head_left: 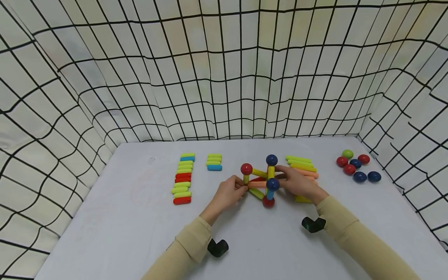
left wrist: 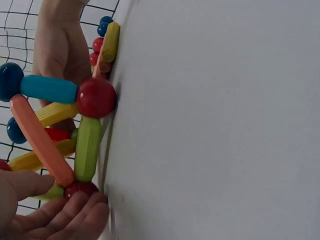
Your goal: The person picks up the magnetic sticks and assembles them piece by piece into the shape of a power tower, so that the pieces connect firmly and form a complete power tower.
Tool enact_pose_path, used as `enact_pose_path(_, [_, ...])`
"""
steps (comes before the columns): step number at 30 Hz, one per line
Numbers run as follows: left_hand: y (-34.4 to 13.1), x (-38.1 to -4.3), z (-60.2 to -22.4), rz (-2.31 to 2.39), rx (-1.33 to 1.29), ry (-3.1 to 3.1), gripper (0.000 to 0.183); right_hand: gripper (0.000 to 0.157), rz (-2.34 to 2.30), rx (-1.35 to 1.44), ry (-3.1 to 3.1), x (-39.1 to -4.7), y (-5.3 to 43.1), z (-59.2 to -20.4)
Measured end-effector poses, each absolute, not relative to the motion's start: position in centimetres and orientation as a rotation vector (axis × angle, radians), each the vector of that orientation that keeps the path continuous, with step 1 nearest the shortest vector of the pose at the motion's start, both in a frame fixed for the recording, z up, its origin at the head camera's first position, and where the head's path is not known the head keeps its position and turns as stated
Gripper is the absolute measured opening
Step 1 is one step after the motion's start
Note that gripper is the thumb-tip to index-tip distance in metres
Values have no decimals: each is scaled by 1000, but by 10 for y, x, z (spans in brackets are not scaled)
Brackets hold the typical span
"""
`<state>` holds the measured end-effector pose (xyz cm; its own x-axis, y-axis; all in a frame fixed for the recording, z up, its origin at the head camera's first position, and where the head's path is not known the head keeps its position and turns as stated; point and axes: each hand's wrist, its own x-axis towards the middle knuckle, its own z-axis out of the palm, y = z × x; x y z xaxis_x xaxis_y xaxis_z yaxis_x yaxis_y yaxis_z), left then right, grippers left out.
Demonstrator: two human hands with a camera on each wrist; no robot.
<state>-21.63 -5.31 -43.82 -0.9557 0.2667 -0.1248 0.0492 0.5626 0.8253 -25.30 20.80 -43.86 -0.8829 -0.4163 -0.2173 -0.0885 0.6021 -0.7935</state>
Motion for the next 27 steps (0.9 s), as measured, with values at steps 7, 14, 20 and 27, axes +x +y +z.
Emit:
enact_pose_path(7, [-58, -232, -442, 1457, 301, 2515, 36, 36, -987, -420, 2590, -250, 203, -429])
enact_pose_path(14, [-77, -255, -448, 1455, 148, 2953, 25, 31, -945, -465, 2629, -242, 198, -423])
enact_pose_path(20, [-97, -265, -451, 1085, 8, 3146, 30, 32, -962, -433, 2650, -241, 195, -423])
enact_pose_path(27, [-96, -261, -450, 875, 112, 3150, 21, 32, -992, -428, 2675, -241, 191, -424])
